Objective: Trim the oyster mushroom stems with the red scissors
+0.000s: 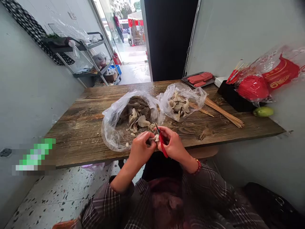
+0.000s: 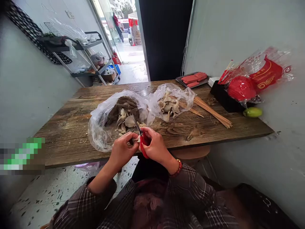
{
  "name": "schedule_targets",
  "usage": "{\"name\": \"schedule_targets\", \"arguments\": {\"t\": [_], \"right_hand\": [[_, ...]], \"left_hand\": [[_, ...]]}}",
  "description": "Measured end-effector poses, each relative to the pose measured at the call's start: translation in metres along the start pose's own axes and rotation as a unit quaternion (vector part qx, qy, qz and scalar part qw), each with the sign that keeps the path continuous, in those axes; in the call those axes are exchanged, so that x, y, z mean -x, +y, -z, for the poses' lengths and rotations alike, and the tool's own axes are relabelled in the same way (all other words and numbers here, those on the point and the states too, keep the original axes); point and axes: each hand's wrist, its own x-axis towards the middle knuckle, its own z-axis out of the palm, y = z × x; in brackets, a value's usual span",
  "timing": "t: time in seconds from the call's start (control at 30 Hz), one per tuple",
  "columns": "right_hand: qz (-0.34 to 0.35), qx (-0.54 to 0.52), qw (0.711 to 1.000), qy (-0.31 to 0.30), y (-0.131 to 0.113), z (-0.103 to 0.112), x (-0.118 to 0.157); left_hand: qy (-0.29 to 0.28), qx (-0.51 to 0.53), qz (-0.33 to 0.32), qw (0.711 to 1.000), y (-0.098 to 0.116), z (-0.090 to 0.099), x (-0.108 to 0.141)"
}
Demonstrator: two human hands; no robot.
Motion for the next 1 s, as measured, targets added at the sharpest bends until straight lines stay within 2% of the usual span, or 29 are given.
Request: {"name": "schedule_targets", "arguments": {"t": [0.07,0.13,0.27,0.37,0.5,0.6,0.67,0.77,0.9,1.0], "right_hand": [[-0.017,-0.037,0.999,-0.013,-0.004,0.013,0.001],[-0.027,-0.069,0.997,0.006,-0.008,0.03,0.0],[-0.019,-0.102,0.987,0.125,-0.009,0.069,-0.022],[0.0,-0.067,0.982,0.175,-0.001,0.101,-0.06],[0.052,0.017,0.973,0.222,0.02,0.14,-0.115],[0.082,0.059,0.959,0.266,0.038,0.161,-0.13],[0.085,0.053,0.953,0.285,0.044,0.166,-0.123],[0.055,-0.005,0.96,0.275,0.038,0.158,-0.1],[0.026,-0.063,0.965,0.254,0.018,0.127,-0.064],[-0.008,-0.093,0.978,0.185,0.016,0.097,-0.04]], "left_hand": [[0.001,0.007,0.005,1.0,-0.002,0.002,-0.011],[-0.009,0.048,0.029,0.998,-0.004,0.005,-0.024],[-0.043,0.2,0.08,0.976,0.002,0.0,-0.061],[-0.09,0.285,0.093,0.95,0.02,-0.02,-0.102],[-0.062,0.309,0.085,0.945,0.041,-0.054,-0.158],[-0.061,0.321,0.095,0.94,0.042,-0.066,-0.178],[-0.064,0.335,0.1,0.935,0.036,-0.061,-0.177],[-0.046,0.35,0.104,0.93,0.021,-0.034,-0.164],[0.003,0.339,0.124,0.933,-0.007,0.013,-0.138],[0.031,0.317,0.141,0.937,-0.034,0.04,-0.112]]}}
